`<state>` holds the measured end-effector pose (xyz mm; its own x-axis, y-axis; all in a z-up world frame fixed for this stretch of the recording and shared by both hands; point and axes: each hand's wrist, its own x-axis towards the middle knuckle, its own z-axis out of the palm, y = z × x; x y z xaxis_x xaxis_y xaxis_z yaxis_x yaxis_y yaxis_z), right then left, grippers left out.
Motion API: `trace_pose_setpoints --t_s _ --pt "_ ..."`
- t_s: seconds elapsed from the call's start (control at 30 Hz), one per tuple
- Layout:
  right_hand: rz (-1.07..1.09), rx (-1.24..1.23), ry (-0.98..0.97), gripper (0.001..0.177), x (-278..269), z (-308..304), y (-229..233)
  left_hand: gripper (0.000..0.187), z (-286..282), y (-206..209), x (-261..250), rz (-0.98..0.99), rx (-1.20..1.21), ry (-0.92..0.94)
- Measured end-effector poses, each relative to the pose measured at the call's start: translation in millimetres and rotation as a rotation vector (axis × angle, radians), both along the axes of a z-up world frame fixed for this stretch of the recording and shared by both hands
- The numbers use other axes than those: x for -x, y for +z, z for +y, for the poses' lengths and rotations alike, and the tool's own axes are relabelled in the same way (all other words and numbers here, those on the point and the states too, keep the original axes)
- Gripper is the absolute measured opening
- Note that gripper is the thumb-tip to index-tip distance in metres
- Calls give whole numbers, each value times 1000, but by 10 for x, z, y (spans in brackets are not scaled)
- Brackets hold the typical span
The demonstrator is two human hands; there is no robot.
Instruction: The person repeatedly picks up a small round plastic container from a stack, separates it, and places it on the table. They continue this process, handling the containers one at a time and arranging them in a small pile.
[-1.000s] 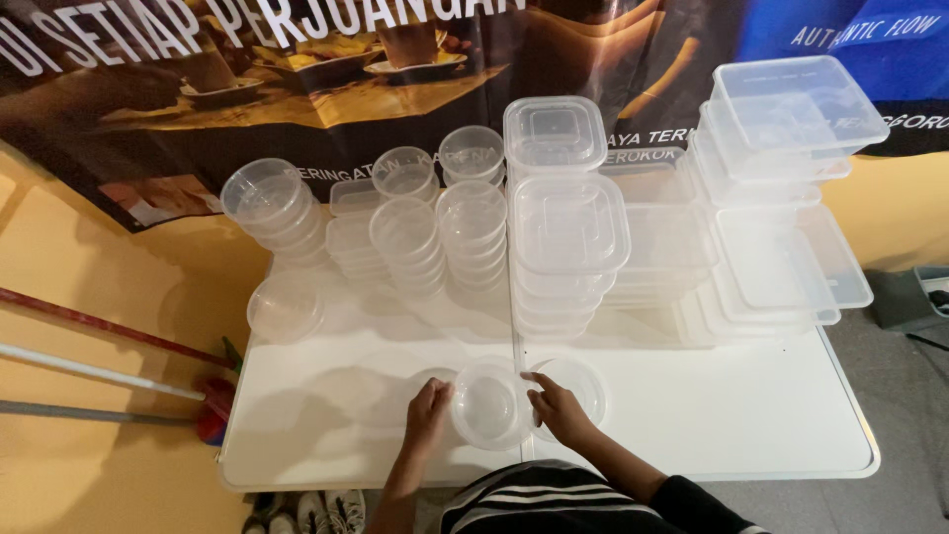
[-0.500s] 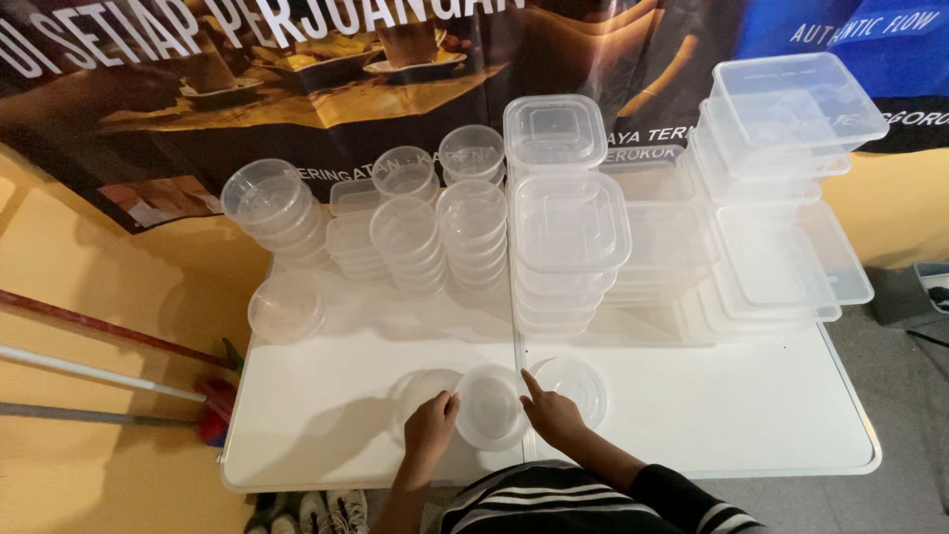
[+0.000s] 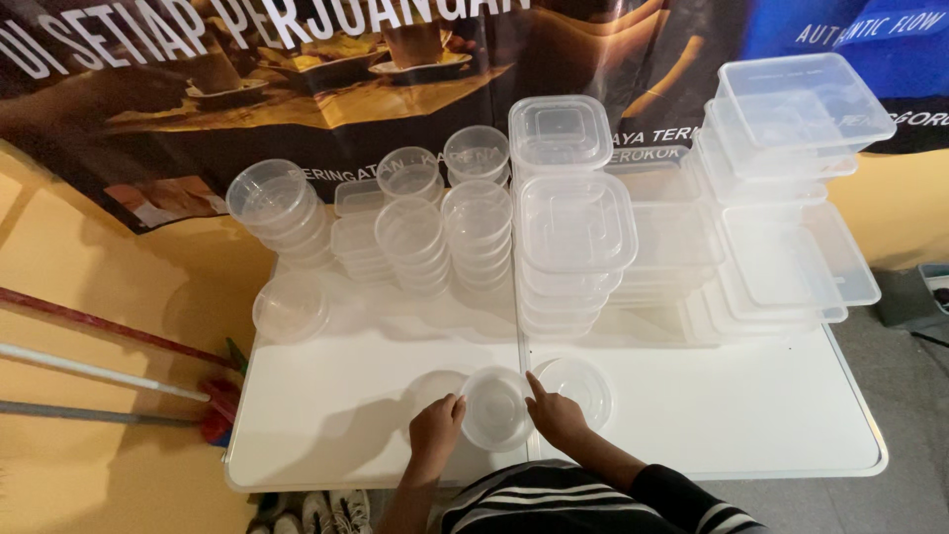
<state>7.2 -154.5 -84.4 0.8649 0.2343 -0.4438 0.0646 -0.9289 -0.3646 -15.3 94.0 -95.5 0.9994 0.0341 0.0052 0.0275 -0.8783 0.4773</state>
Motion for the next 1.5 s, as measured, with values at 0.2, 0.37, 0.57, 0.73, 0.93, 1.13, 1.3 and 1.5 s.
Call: trace_pose_setpoints --t_s 0.2,0.37,0.57,0.73,0.93,1.13,1.3,1.5 --pt "-100 -85 4 67 10 -17 -6 42 15 -42 16 59 5 8" --pt "19 -74 -91 73 -30 -22 130 42 244 -93 -161 122 21 80" --pt "-89 -186 -235 67 -94 -150 289 31 1112 94 -704 -224 -56 369" --pt "-58 -338 -362 60 -51 -267 447 31 1806 285 -1065 -232 -341 482" --pt "-69 -446 -421 56 24 -353 615 47 2158 348 -1353 -93 -420 533" --pt "-54 -430 -473 57 57 -401 608 38 2192 363 -1485 51 -533 504" --pt "-68 -423 -495 57 53 -440 588 29 2153 397 -1524 113 -564 516" --pt "-12 -408 -517 58 66 -454 590 27 2170 431 -1532 145 -554 524"
